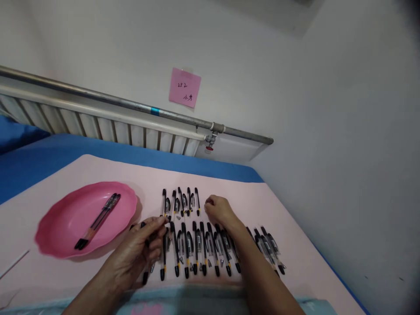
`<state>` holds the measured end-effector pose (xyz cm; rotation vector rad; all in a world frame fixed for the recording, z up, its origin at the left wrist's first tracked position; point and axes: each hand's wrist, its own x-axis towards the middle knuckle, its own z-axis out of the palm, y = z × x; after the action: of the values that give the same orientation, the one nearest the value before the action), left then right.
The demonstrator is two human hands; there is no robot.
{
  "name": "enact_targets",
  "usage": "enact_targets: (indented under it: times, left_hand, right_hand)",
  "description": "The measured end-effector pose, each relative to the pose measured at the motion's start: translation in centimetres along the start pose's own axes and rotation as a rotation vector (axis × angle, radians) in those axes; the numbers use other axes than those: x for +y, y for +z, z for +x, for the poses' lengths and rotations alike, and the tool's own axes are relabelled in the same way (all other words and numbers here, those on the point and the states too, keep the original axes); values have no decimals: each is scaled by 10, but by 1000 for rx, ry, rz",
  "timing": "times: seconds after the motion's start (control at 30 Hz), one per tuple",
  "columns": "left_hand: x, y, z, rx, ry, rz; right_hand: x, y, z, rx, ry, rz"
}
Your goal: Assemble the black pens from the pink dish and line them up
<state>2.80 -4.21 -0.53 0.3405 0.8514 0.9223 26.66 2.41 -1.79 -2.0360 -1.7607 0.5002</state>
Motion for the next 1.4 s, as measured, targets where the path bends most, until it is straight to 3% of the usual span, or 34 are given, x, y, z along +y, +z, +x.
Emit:
enact_targets:
  times: [0.2, 0.33, 0.43, 0.5, 0.57, 0.63, 0.8, 0.87, 0.97, 1.03, 1.17, 1.3, 1.4]
  left_hand:
    - [1, -1, 1, -3, -3, -22]
    - [2, 0, 3, -10, 20, -53]
    - [1, 4, 3, 13, 99, -46]
    - [1, 7, 2, 15, 161, -70]
    - [0, 10, 0, 0, 186, -95]
    - [-1, 12, -3, 5, 174, -88]
    - [-4, 16, -9, 19, 131, -79]
    - [-5, 17, -9, 7, 117, -85]
    - [-2, 13, -5, 4, 160, -74]
    - [3, 6, -1, 13, 261, -43]
    - [21, -12, 7, 72, 421, 14]
    - [34, -24, 11, 145, 431, -15]
    - [39, -26, 10, 159, 468, -12]
  right_hand:
    - [3, 14, 1, -25, -12, 26]
    - [-5, 1, 0, 16, -21, 54]
    - [-30, -11, -17, 22, -72, 106]
    - [-55, -12, -39, -58, -221, 258]
    - [-81, -5, -64, -234, -428, 430]
    - [-100, 6, -84, -345, -518, 480]
    - [-113, 29, -99, -184, -557, 378]
    - [-112, 31, -97, -178, -565, 362]
    - [-105, 27, -85, -230, -504, 445]
    - [-93, 20, -69, -202, -352, 516]
    - [-45, 8, -22, 59, 35, 391]
    - [-3, 13, 12, 96, 124, 302]
    - [7, 22, 20, 104, 123, 239]
